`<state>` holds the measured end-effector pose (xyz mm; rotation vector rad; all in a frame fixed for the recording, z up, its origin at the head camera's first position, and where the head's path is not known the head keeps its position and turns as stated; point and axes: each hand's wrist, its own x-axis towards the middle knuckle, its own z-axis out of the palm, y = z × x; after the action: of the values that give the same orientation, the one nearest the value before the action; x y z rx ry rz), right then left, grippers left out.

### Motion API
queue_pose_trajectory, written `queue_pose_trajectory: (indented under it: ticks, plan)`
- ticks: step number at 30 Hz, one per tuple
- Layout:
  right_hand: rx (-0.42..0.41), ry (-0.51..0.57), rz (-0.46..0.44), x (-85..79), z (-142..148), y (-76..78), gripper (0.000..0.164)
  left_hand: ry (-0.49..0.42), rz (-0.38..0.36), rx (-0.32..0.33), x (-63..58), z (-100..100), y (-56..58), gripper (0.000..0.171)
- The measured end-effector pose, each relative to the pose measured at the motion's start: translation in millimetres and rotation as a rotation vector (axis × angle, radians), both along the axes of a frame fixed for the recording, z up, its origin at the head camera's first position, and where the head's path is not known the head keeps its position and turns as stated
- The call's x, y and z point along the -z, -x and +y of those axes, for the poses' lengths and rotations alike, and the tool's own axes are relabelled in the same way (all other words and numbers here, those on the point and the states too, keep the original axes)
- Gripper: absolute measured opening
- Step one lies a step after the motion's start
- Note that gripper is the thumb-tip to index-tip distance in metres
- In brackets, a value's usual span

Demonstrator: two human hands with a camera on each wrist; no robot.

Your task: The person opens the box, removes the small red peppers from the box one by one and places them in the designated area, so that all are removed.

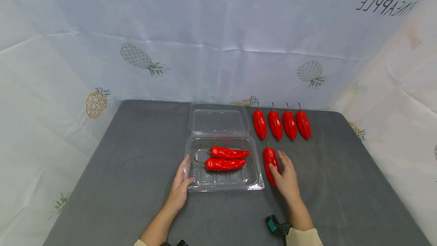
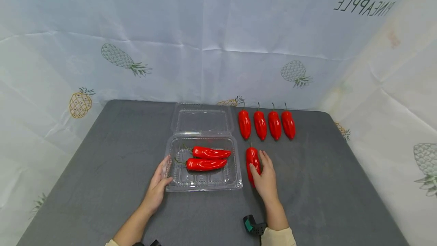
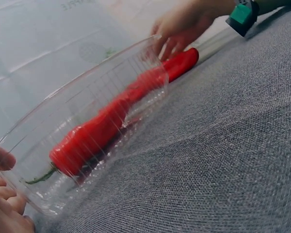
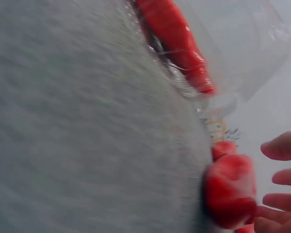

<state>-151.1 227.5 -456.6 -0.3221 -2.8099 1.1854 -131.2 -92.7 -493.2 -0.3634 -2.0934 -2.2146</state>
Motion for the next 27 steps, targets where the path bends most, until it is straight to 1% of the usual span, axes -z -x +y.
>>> queue_pose_trajectory:
  ticks: [4,7,11,15,18,20,27]
  plan:
    - [-0.058,-0.021,0.033,-12.1,2.0,1.9,0.058,-0.007,0.006,0.016,0.2,0.2,0.0,0.064]
    - [-0.118,-0.035,0.103,-19.5,1.8,4.6,0.054,-0.009,0.002,0.011,0.7,0.5,-0.4,0.064]
    - [-0.207,-0.068,0.185,-27.6,-0.5,13.0,0.051,-0.007,-0.002,0.004,0.7,-0.1,-0.6,0.064]
    - [-0.304,-0.109,0.238,-33.8,-2.5,22.5,0.050,-0.006,0.001,0.014,0.2,-1.0,-0.1,0.064]
    - [-0.372,-0.127,0.233,-38.7,-4.7,30.3,0.049,-0.005,-0.002,0.013,0.0,-1.3,0.0,0.065]
    - [-0.409,-0.135,0.214,-42.9,-6.7,34.8,0.049,-0.004,0.001,0.014,-0.1,-1.2,-0.1,0.065]
    - [-0.555,-0.178,0.153,-59.7,-20.6,50.6,0.051,-0.004,0.036,0.016,1.3,-0.1,-0.9,0.065]
